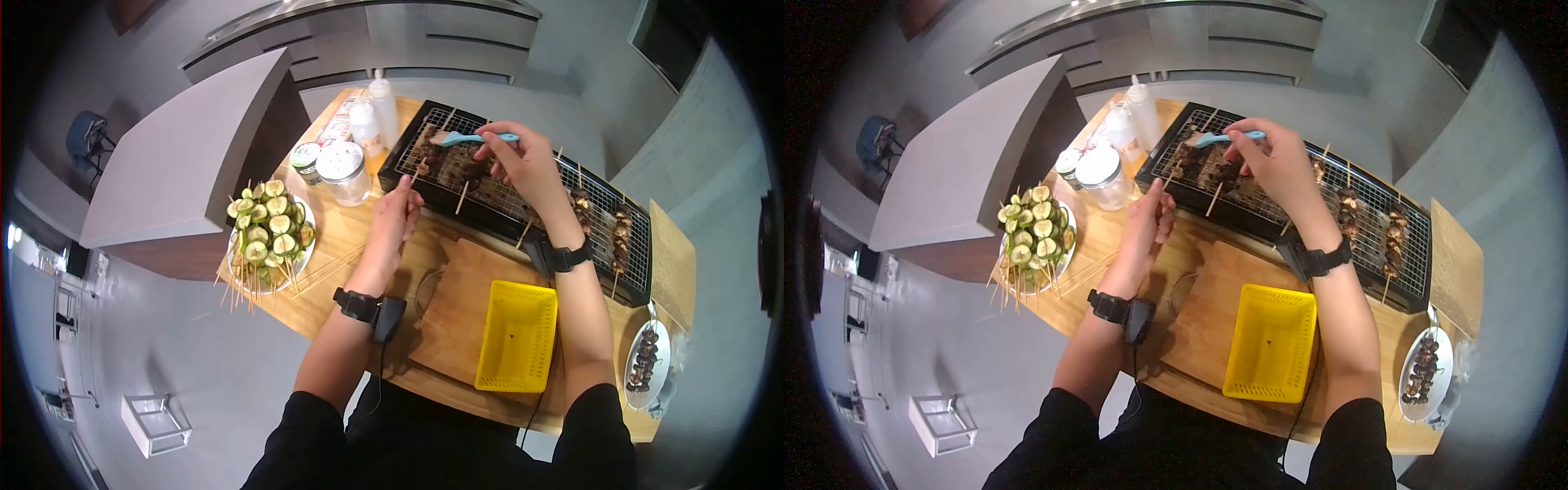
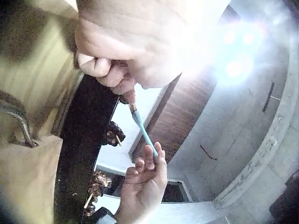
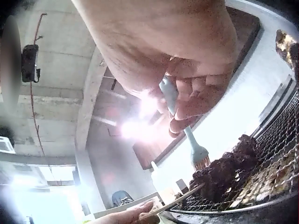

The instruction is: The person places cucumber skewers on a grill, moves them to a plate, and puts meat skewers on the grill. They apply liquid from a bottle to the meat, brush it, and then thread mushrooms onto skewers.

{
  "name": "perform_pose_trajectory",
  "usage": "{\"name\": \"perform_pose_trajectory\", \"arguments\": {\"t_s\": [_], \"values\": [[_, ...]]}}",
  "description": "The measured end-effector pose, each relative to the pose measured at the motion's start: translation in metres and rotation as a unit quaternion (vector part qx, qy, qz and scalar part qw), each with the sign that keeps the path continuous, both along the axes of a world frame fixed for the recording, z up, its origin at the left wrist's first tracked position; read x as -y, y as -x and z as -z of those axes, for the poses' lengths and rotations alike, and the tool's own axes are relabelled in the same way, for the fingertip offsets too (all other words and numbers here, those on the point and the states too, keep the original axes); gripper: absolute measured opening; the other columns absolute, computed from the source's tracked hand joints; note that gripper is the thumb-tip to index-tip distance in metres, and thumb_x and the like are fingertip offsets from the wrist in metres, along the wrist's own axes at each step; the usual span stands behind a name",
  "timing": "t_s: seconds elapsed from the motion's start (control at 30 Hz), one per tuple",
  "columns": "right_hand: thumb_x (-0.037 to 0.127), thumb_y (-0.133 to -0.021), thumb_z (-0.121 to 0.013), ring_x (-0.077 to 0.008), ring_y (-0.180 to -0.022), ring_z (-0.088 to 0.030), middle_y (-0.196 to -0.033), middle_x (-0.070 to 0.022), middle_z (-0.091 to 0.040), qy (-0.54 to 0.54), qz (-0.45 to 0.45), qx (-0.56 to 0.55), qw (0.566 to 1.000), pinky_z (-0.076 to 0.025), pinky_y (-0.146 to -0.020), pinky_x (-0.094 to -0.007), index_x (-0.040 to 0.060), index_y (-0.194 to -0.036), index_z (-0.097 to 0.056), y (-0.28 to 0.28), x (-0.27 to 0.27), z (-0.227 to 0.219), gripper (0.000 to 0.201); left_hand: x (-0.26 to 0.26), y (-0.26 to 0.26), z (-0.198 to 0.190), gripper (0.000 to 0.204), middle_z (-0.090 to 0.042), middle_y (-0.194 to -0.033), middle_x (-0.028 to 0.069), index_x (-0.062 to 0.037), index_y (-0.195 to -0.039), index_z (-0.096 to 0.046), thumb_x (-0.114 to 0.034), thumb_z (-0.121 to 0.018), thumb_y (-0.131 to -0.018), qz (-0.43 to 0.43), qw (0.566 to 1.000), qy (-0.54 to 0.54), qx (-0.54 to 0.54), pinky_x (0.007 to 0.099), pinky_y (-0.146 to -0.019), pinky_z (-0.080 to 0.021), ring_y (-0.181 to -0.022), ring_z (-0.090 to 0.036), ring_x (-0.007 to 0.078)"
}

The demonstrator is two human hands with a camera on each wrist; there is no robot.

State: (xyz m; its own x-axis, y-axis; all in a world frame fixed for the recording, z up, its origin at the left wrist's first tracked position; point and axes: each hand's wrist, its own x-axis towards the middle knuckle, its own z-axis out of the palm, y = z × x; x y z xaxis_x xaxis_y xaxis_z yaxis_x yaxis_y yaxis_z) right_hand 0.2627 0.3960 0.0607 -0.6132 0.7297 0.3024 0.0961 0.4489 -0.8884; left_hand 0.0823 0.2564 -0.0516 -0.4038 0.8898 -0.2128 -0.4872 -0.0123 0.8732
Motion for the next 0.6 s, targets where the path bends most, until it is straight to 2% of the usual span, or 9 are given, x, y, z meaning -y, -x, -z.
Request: {"name": "perform_pose_trajectory", "arguments": {"t_s": [0.07,0.1,0.2,0.3,0.37,0.5,0.6], "values": [[0.022,-0.103,-0.066,-0.0072,-0.063,-0.06,-0.083,-0.0044,-0.075,-0.011,-0.004,0.014,1.0,-0.048,-0.059,-0.0225,0.0031,-0.114,-0.072,-0.004,0.004,-0.005,0.023,0.003,-0.003,-0.008,0.044,-0.047,-0.061,-0.0058,-0.0108,-0.084,-0.063,-0.048,-0.055,-0.106,0.014,1.0,0.026,0.002,0.0226,-0.043,-0.019,-0.048,-0.033,0.0048],[0.021,-0.103,-0.066,-0.0068,-0.063,-0.06,-0.083,-0.0045,-0.075,-0.032,0.001,-0.003,0.999,-0.047,-0.058,-0.022,0.0025,-0.115,-0.072,-0.006,-0.001,-0.002,0.022,0.002,0.001,0.0,0.048,-0.05,-0.062,-0.0054,-0.0095,-0.083,-0.064,-0.051,-0.054,-0.106,0.052,0.999,0.007,0.009,0.0221,-0.043,-0.02,-0.048,-0.036,0.0045],[0.019,-0.103,-0.065,-0.0057,-0.064,-0.06,-0.082,-0.0034,-0.075,-0.031,0.018,-0.039,0.999,-0.046,-0.058,-0.0205,0.0027,-0.115,-0.072,-0.023,0.005,-0.028,0.021,0.002,-0.005,-0.009,0.046,-0.052,-0.063,-0.0052,-0.0072,-0.087,-0.068,-0.048,-0.055,-0.106,0.093,0.995,0.042,-0.025,0.021,-0.044,-0.021,-0.048,-0.039,0.0039],[0.018,-0.103,-0.065,-0.0035,-0.066,-0.059,-0.082,-0.0023,-0.074,-0.039,0.033,-0.025,0.998,-0.043,-0.055,-0.0181,0.0032,-0.113,-0.073,-0.047,0.011,-0.05,0.02,0.007,-0.018,-0.02,0.041,-0.053,-0.066,-0.0059,-0.0051,-0.094,-0.071,-0.042,-0.057,-0.107,0.136,0.987,0.012,-0.091,0.019,-0.047,-0.023,-0.053,-0.041,0.0022],[0.018,-0.102,-0.066,-0.0026,-0.065,-0.059,-0.082,-0.0027,-0.074,-0.033,0.023,-0.006,0.999,-0.042,-0.053,-0.0172,0.0039,-0.112,-0.074,-0.063,0.016,-0.056,0.019,0.005,-0.025,-0.014,0.037,-0.053,-0.068,-0.0069,-0.0048,-0.097,-0.072,-0.038,-0.058,-0.107,0.145,0.984,-0.014,-0.097,0.0181,-0.049,-0.024,-0.056,-0.041,0.0011],[0.02,-0.103,-0.065,-0.0028,-0.065,-0.061,-0.08,-0.0026,-0.074,0.038,-0.013,0.009,0.999,-0.043,-0.053,-0.0168,0.0062,-0.111,-0.075,-0.096,0.018,-0.03,0.019,0.005,-0.032,-0.015,0.033,-0.051,-0.07,-0.009,-0.0048,-0.099,-0.073,-0.033,-0.059,-0.106,0.145,0.983,-0.041,-0.102,0.0173,-0.052,-0.025,-0.062,-0.042,-0.0002],[0.02,-0.104,-0.064,-0.0028,-0.064,-0.061,-0.079,-0.0018,-0.074,0.017,0.006,0.028,0.999,-0.043,-0.053,-0.017,0.0064,-0.111,-0.075,-0.089,0.019,-0.041,0.019,0.004,-0.03,-0.018,0.032,-0.051,-0.07,-0.0088,-0.0043,-0.1,-0.073,-0.033,-0.059,-0.106,0.15,0.982,-0.03,-0.112,0.018,-0.05,-0.025,-0.06,-0.041,-0.0004]]}}
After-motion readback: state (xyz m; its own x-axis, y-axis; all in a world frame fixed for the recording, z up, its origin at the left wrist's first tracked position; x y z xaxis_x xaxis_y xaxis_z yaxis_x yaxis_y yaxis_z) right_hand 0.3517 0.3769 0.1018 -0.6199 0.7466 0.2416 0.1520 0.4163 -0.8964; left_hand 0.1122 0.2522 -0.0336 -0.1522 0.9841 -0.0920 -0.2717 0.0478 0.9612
